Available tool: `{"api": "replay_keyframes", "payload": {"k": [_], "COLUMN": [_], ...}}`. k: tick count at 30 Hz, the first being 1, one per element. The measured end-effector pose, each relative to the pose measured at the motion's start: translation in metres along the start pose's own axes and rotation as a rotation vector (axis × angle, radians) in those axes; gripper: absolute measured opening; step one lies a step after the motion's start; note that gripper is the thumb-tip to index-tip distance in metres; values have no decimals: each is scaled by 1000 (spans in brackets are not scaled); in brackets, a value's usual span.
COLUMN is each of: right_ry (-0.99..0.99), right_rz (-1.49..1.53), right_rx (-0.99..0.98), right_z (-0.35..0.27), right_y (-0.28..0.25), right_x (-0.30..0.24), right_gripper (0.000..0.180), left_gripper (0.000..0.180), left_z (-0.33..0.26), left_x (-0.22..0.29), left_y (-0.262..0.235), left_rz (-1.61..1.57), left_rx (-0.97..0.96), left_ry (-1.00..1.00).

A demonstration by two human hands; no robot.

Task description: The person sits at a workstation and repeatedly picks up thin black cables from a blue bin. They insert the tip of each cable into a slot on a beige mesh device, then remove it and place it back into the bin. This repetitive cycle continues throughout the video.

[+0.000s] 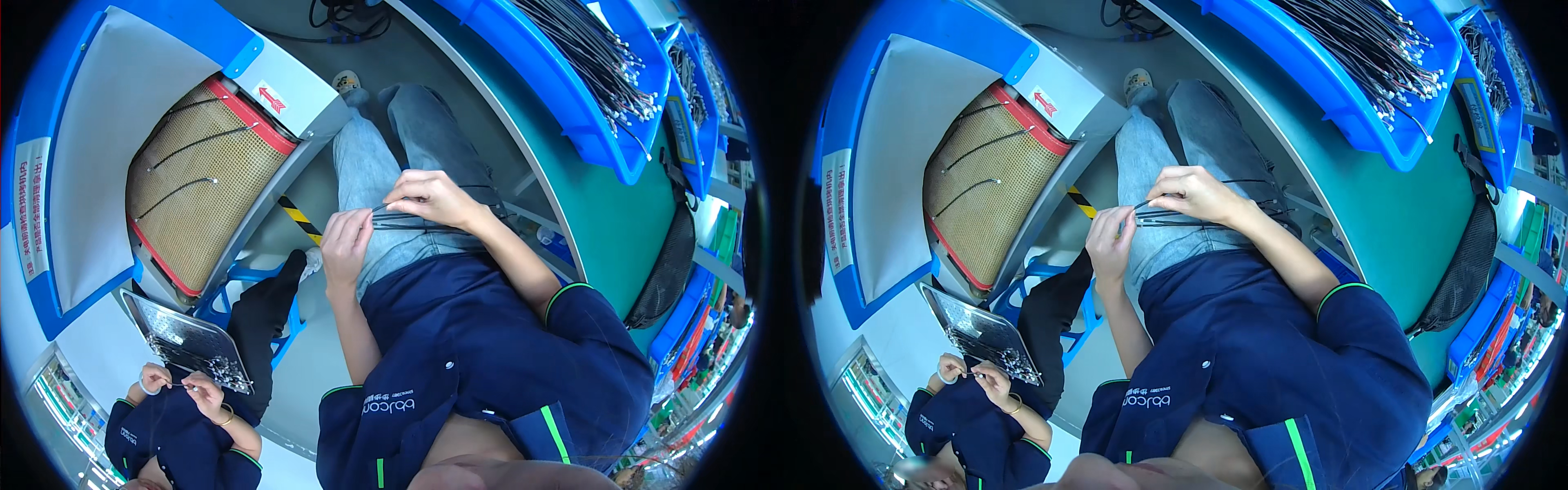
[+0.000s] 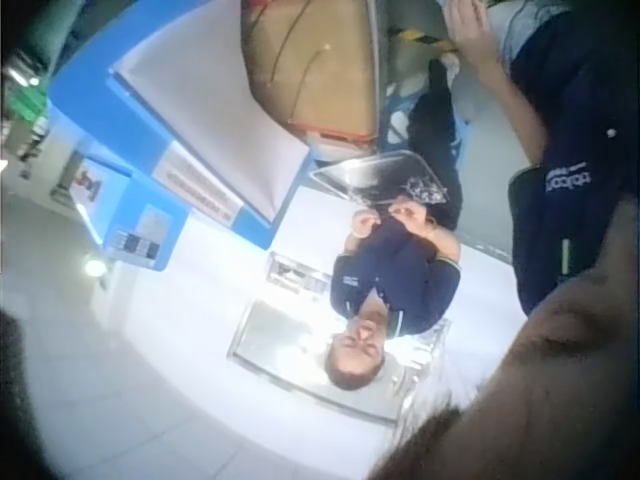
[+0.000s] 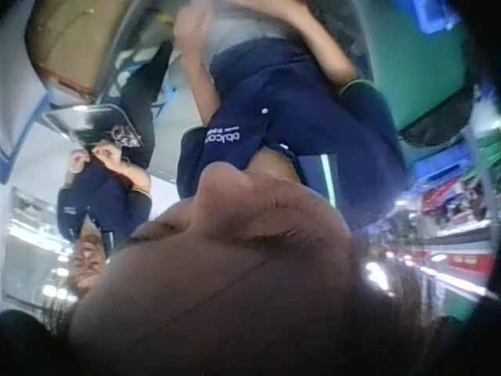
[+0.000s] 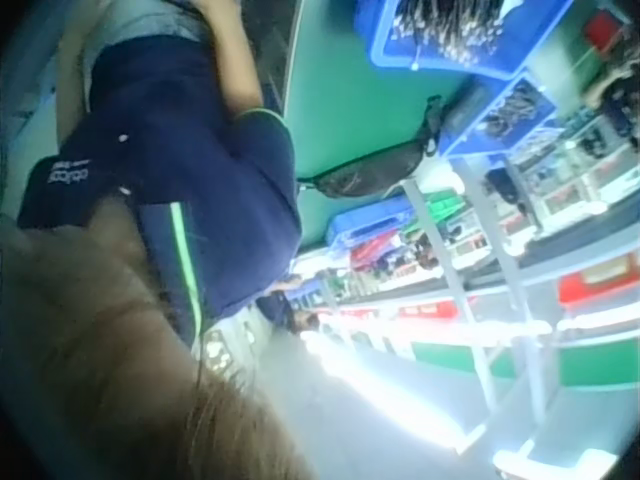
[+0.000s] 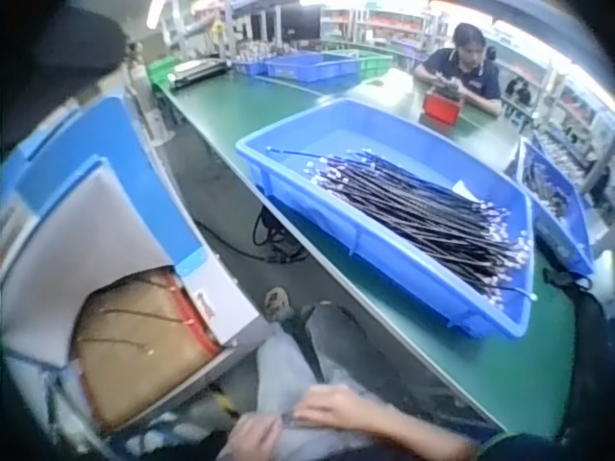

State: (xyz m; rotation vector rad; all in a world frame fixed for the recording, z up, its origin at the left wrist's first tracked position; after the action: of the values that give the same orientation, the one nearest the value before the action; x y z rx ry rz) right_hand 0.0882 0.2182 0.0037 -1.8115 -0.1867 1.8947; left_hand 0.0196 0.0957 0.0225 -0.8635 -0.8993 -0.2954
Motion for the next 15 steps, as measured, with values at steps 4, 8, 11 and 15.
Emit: {"api": "replay_keyframes", "payload": {"k": [4,8,11,15], "right_ry": [-47,-58,-38,-16], "right_rz": [-4,-22,-20,-80], "right_rx": [10,-10,12,11], "right_z": [0,4,3,2], "right_y": [1,5,2,-7], "right_x": [-1,-5,-2,4], "right_gripper": [12,13,15,18], "left_gripper": [18,17,16,14], "left_z": [2,2,4,-3], "left_x": [2,0,-5,-24], "left_y": [-1,-3,-2,-19], "left_rz": [25,38,44,73], "left_rx": [-37,-53,-73,-51], "left_ry": [20,17,9,-77]}}
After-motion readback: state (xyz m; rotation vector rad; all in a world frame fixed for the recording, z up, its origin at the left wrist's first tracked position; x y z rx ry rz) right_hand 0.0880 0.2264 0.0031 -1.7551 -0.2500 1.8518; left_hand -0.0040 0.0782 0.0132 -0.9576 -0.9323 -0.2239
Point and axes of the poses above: each hand's wrist, its own z-axis towards the middle knuckle, its own y-axis out of the palm, x = y × z, the point moved 10 cm from there along z, towards the middle knuckle, and after that the axes turned 6 degrees about -z, right-handed, at the moved point
